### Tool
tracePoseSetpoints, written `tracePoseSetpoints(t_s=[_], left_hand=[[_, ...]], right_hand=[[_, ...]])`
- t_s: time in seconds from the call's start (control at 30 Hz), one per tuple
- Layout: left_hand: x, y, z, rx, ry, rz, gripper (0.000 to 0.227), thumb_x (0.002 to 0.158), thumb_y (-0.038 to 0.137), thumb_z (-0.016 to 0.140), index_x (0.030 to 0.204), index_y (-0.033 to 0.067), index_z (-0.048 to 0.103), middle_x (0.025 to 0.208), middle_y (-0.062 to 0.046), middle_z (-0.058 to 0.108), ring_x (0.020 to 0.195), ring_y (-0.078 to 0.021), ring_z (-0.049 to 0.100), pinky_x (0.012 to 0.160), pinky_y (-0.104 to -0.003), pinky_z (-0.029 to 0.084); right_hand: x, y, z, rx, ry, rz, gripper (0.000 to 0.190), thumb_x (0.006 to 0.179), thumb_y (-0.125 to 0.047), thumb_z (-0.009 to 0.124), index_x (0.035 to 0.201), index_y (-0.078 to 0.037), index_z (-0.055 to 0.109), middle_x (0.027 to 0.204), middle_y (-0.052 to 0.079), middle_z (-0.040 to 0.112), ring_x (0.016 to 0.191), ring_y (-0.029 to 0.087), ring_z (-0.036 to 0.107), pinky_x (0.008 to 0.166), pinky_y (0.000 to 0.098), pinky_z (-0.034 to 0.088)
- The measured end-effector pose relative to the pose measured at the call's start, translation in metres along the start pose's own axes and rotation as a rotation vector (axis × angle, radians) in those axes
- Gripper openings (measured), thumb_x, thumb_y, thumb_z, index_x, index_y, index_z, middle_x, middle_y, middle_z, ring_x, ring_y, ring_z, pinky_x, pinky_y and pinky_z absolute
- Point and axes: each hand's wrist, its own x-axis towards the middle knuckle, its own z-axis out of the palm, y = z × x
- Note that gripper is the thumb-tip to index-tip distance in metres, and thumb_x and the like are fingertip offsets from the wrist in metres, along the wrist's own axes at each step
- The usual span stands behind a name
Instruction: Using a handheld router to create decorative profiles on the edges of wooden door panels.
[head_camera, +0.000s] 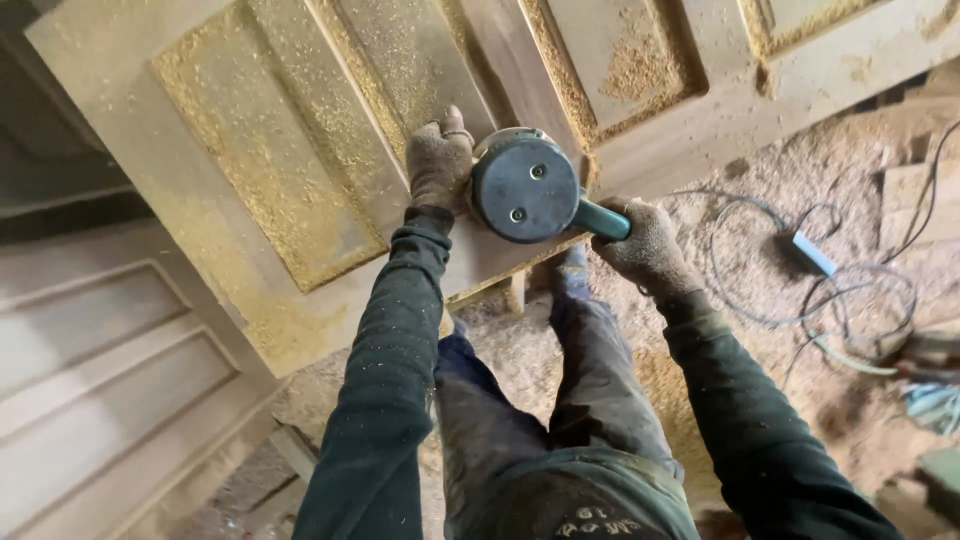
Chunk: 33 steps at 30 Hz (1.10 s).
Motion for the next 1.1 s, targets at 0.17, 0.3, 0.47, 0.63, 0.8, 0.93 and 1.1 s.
tracePoseSetpoints(t_s=[0.17,0.3,0.47,0.63,0.8,0.93,1.1], left_hand=[[0.014,-0.010,-0.017,0.032,-0.116,0.077,0.055,0.096,0.053,0.042,0.076,0.0166,0.077,0.094,-0.017,0.076,0.113,-0.0404,0.068,0.099,-0.049,0.052],[0.007,-0.009,-0.042,0.055,-0.156,0.099,0.055,0.097,0.050,0.041,0.080,0.0137,0.079,0.097,-0.019,0.077,0.113,-0.0412,0.068,0.102,-0.048,0.051],[0.006,-0.024,-0.068,0.131,-0.167,0.075,0.054,0.095,0.057,0.042,0.073,0.0222,0.077,0.093,-0.012,0.077,0.110,-0.0351,0.069,0.099,-0.044,0.053],[0.020,-0.053,-0.069,0.148,-0.148,0.049,0.053,0.094,0.062,0.043,0.069,0.0290,0.077,0.085,-0.005,0.076,0.104,-0.0301,0.072,0.096,-0.040,0.056],[0.010,-0.057,-0.088,0.068,-0.119,0.032,0.051,0.096,0.054,0.044,0.074,0.0212,0.076,0.082,-0.009,0.075,0.097,-0.0309,0.073,0.093,-0.042,0.056],[0.011,-0.064,-0.088,0.095,-0.102,0.050,0.050,0.093,0.059,0.047,0.067,0.0259,0.074,0.074,-0.002,0.073,0.093,-0.0272,0.075,0.089,-0.040,0.058],[0.003,-0.058,-0.098,0.093,-0.148,0.041,0.048,0.095,0.042,0.046,0.078,0.0094,0.076,0.086,-0.017,0.076,0.110,-0.0360,0.070,0.098,-0.047,0.053]], right_hand=[[-0.019,-0.019,0.032,0.069,0.096,0.074,0.047,0.069,-0.019,0.082,0.115,-0.023,0.076,0.101,0.019,0.073,0.108,0.043,0.068,0.087,0.0557,0.052],[-0.033,-0.043,0.055,0.012,0.118,0.165,0.046,0.069,-0.025,0.085,0.114,-0.030,0.076,0.100,0.010,0.074,0.108,0.036,0.069,0.089,0.0514,0.054],[-0.043,-0.024,0.106,0.080,0.167,0.075,0.049,0.066,-0.018,0.085,0.114,-0.023,0.076,0.102,0.017,0.073,0.110,0.041,0.068,0.091,0.0534,0.053],[-0.053,-0.042,0.116,0.108,0.120,0.118,0.045,0.067,-0.024,0.086,0.111,-0.029,0.076,0.101,0.010,0.074,0.110,0.035,0.069,0.091,0.0501,0.054],[-0.057,-0.047,0.129,0.009,0.085,0.077,0.043,0.067,-0.027,0.084,0.109,-0.030,0.075,0.098,0.009,0.074,0.105,0.036,0.070,0.093,0.0493,0.055],[-0.056,-0.039,0.142,0.020,0.116,0.061,0.046,0.066,-0.026,0.085,0.110,-0.030,0.075,0.096,0.008,0.073,0.104,0.035,0.071,0.093,0.0490,0.055],[-0.068,-0.069,0.135,-0.032,0.122,0.017,0.046,0.063,-0.027,0.087,0.108,-0.027,0.076,0.094,0.010,0.075,0.102,0.037,0.072,0.091,0.0506,0.056]])
